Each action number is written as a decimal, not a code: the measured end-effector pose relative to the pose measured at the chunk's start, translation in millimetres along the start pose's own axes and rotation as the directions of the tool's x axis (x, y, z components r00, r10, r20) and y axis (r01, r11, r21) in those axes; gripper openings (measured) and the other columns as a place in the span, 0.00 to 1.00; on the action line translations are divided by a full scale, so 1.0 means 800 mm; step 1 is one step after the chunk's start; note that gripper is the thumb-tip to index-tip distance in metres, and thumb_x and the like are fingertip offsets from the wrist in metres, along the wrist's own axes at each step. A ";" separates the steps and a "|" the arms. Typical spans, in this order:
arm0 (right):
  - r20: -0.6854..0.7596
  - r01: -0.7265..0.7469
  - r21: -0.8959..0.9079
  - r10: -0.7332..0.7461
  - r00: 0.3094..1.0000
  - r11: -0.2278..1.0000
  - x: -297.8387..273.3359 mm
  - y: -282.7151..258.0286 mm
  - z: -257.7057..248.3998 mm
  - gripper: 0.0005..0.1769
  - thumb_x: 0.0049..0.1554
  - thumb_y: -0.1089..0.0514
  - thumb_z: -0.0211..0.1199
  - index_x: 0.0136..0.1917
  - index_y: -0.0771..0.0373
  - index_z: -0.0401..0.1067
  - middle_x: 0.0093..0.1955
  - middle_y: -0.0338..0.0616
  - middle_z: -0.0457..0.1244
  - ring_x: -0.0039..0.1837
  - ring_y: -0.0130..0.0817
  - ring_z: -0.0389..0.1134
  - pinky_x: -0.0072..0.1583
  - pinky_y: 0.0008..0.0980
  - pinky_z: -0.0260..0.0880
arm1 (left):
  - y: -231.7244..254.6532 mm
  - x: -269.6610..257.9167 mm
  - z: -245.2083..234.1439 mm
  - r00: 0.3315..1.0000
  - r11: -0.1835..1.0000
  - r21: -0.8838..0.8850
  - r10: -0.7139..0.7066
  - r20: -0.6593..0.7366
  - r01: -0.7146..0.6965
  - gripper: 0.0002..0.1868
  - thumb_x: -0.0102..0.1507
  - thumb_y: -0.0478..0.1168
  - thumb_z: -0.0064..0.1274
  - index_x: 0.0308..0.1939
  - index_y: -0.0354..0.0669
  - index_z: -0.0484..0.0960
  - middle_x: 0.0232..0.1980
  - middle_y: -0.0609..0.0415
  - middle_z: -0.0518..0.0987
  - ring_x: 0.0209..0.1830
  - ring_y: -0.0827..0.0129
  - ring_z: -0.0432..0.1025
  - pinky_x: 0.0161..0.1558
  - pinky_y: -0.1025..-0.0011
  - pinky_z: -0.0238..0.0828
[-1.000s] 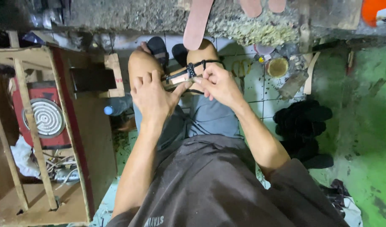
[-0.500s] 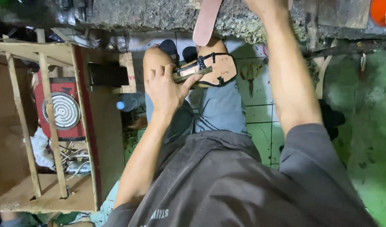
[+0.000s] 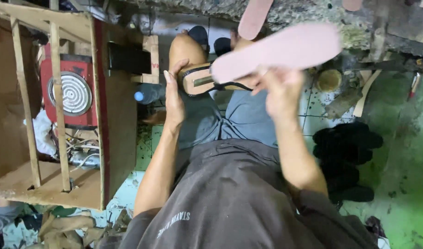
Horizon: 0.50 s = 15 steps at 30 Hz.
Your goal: Assembling a sandal by stretching and securing straps over a shoe last using a hammer and manual tensioning.
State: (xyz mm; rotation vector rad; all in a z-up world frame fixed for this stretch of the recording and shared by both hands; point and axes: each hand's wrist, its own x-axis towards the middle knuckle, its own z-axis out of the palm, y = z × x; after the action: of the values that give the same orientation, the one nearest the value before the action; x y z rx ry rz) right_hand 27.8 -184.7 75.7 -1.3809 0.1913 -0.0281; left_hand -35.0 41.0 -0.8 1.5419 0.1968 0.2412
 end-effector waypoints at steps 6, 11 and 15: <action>0.046 -0.324 0.207 0.322 0.946 0.923 -0.052 0.083 0.026 0.15 0.51 0.61 0.71 0.45 0.74 0.72 0.40 0.61 0.70 0.30 0.39 0.72 0.25 0.31 0.71 | -0.003 0.002 0.000 0.996 0.991 -0.125 -0.042 0.076 0.052 0.38 0.75 0.60 0.11 0.67 0.38 0.70 0.62 0.45 0.73 0.68 0.63 0.63 0.76 0.64 0.46; 0.008 -0.286 0.109 0.287 0.958 0.952 -0.062 0.106 0.028 0.14 0.54 0.61 0.71 0.47 0.74 0.72 0.42 0.59 0.70 0.31 0.36 0.72 0.28 0.28 0.72 | 0.002 0.001 0.002 0.998 0.996 -0.090 -0.007 0.068 0.014 0.37 0.75 0.58 0.12 0.66 0.36 0.70 0.61 0.43 0.73 0.67 0.62 0.63 0.75 0.63 0.47; -0.003 -0.268 0.107 0.270 0.963 0.958 -0.064 0.106 0.034 0.13 0.55 0.62 0.69 0.47 0.74 0.72 0.43 0.57 0.71 0.31 0.35 0.72 0.29 0.27 0.73 | -0.002 0.002 -0.003 0.991 0.997 0.002 0.073 0.112 -0.074 0.30 0.76 0.55 0.22 0.68 0.36 0.67 0.63 0.42 0.71 0.69 0.59 0.63 0.75 0.61 0.47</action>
State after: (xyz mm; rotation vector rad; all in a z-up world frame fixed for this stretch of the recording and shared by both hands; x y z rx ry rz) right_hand -26.3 -135.6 3.6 -1.2396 0.3861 0.1743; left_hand -34.2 43.5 -2.4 1.5656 0.0525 0.2114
